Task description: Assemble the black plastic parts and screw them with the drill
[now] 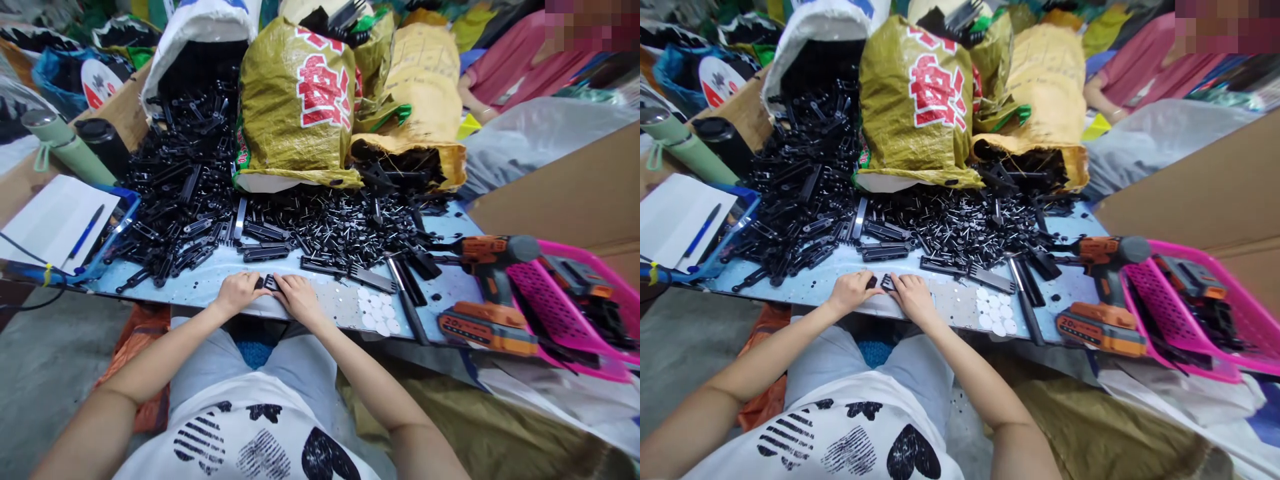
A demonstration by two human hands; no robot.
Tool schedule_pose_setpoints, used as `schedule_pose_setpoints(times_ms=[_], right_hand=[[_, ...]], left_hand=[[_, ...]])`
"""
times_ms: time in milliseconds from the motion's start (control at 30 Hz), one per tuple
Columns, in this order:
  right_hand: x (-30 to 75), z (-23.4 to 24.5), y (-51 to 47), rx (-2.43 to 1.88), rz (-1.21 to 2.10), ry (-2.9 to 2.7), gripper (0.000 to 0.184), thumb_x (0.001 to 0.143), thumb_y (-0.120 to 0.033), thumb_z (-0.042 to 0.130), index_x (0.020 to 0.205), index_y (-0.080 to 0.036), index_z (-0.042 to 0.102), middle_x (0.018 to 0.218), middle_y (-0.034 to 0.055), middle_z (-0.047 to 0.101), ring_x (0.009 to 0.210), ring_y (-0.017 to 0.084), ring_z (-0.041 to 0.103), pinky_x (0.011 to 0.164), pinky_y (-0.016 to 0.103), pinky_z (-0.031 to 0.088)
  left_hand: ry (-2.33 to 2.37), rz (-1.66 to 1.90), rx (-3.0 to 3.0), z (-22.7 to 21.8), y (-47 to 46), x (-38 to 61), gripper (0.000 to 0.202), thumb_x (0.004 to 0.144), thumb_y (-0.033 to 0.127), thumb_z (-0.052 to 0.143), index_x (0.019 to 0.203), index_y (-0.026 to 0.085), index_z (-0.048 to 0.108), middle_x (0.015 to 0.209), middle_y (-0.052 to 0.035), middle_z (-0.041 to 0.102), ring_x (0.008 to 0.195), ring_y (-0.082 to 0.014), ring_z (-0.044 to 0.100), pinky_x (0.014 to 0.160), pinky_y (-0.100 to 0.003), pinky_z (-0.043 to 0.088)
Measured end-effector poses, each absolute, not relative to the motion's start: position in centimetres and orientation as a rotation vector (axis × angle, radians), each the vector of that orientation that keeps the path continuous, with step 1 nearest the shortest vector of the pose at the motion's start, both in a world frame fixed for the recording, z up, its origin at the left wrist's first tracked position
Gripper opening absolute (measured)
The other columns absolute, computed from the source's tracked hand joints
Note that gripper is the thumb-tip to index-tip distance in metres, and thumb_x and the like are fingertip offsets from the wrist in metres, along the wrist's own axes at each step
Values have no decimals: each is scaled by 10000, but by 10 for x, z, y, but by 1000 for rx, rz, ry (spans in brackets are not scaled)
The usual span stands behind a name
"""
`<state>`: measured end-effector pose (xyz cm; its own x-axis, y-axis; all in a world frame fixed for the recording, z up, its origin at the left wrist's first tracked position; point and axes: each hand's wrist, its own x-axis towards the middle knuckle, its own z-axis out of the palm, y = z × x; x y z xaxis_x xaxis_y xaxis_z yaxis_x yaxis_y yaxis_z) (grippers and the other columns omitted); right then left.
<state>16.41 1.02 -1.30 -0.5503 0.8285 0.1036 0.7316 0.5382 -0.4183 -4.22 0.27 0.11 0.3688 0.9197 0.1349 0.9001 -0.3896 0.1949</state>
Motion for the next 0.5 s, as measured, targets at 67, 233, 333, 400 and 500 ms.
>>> schedule_pose_setpoints(times_ms=[67,233,333,400,500], right_hand=[[162,-11,20,-1358,705,-2263,478,935,-393,411,1357,-170,440,1147,142,583,1049,250,553,903,412,460],[158,-12,30,-1361,1427,-1544,533,922,-492,355,1357,-189,410,814,50,622,655,167,608,618,321,535],[154,-18,31,-1328,1500,-1362,566,877,-513,438,1338,-185,427,737,14,583,569,132,570,560,290,523],[155,-21,31,-1318,1468,-1345,573,861,-505,470,1340,-192,433,773,18,581,579,120,566,564,279,522],[160,-21,31,-1334,1439,-1379,552,861,-486,480,1348,-230,434,866,30,580,608,111,571,564,270,524]], left_hand=[[1866,395,2294,7,0,-40,358,928,480,368,972,153,506,725,-75,642,678,-245,634,582,-305,413],[1778,629,2043,9,-2,-32,224,953,370,326,1013,179,425,751,-39,630,706,-216,646,628,-293,443],[1795,609,2142,-1,4,-26,292,907,457,439,954,169,446,795,-74,612,759,-239,626,652,-315,458],[1771,494,2297,-6,7,-24,298,878,452,503,899,156,476,857,-115,601,845,-266,597,702,-346,463],[1732,328,2444,-10,6,-27,216,884,351,509,893,136,524,931,-147,580,922,-286,544,754,-385,457]])
